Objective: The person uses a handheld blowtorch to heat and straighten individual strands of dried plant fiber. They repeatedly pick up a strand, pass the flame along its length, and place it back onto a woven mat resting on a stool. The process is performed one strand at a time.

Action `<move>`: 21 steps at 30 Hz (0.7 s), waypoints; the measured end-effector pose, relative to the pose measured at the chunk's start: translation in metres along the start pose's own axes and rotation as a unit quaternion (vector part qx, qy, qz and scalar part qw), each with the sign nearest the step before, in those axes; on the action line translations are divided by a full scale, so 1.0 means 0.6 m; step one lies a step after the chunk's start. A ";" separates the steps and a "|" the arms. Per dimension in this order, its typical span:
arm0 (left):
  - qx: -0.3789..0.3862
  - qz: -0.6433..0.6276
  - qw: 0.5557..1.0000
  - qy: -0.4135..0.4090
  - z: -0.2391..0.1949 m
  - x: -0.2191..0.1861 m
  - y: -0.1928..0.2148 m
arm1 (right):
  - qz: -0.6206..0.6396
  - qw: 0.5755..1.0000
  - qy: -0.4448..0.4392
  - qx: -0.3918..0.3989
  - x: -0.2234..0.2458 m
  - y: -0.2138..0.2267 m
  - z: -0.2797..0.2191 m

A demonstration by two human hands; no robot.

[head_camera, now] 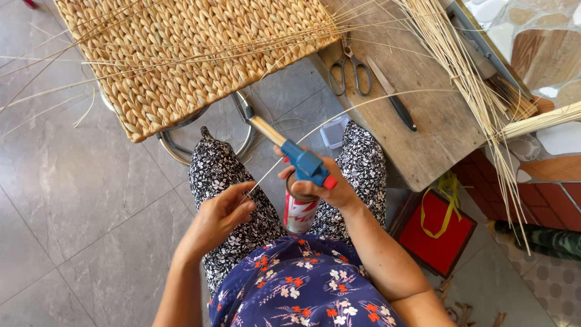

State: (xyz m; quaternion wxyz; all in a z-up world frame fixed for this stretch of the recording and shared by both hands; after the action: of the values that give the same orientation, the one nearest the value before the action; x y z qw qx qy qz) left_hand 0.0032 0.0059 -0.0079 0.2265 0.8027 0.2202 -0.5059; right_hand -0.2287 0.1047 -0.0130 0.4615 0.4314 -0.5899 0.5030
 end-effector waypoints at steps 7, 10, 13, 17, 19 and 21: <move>-0.049 -0.020 0.996 -0.078 0.097 -0.022 -0.038 | 0.020 1.000 0.018 0.004 -0.001 0.002 -0.017; -0.100 0.028 0.988 -0.117 0.122 -0.046 0.014 | 0.038 0.998 0.036 -0.042 0.007 0.035 -0.042; -0.167 0.069 0.954 -0.240 0.140 -0.094 0.094 | 0.084 0.992 0.057 -0.074 0.008 0.071 -0.062; -0.199 0.070 0.936 -0.282 0.168 -0.142 0.206 | 0.118 0.982 0.061 -0.132 -0.004 0.111 -0.081; -0.239 0.113 0.925 -0.272 0.189 -0.152 0.260 | 0.122 0.978 0.055 -0.160 -0.017 0.125 -0.089; -0.284 0.165 0.921 -0.211 0.211 -0.150 0.314 | 0.123 0.973 0.056 -0.185 -0.024 0.138 -0.091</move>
State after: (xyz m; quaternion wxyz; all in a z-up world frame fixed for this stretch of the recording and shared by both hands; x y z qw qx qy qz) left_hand -0.0124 -0.2303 0.0519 0.5666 0.6043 0.1663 -0.5349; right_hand -0.3002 0.1693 -0.0396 0.5002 0.2337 -0.6944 0.4616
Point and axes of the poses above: each hand's wrist, its own z-axis towards the middle knuckle, its own y-axis out of the back of the hand, x = y × z, the point moved 3 cm from there along z, towards the middle knuckle, and after that the axes turned 2 degrees about -y, right-handed, at the moved point
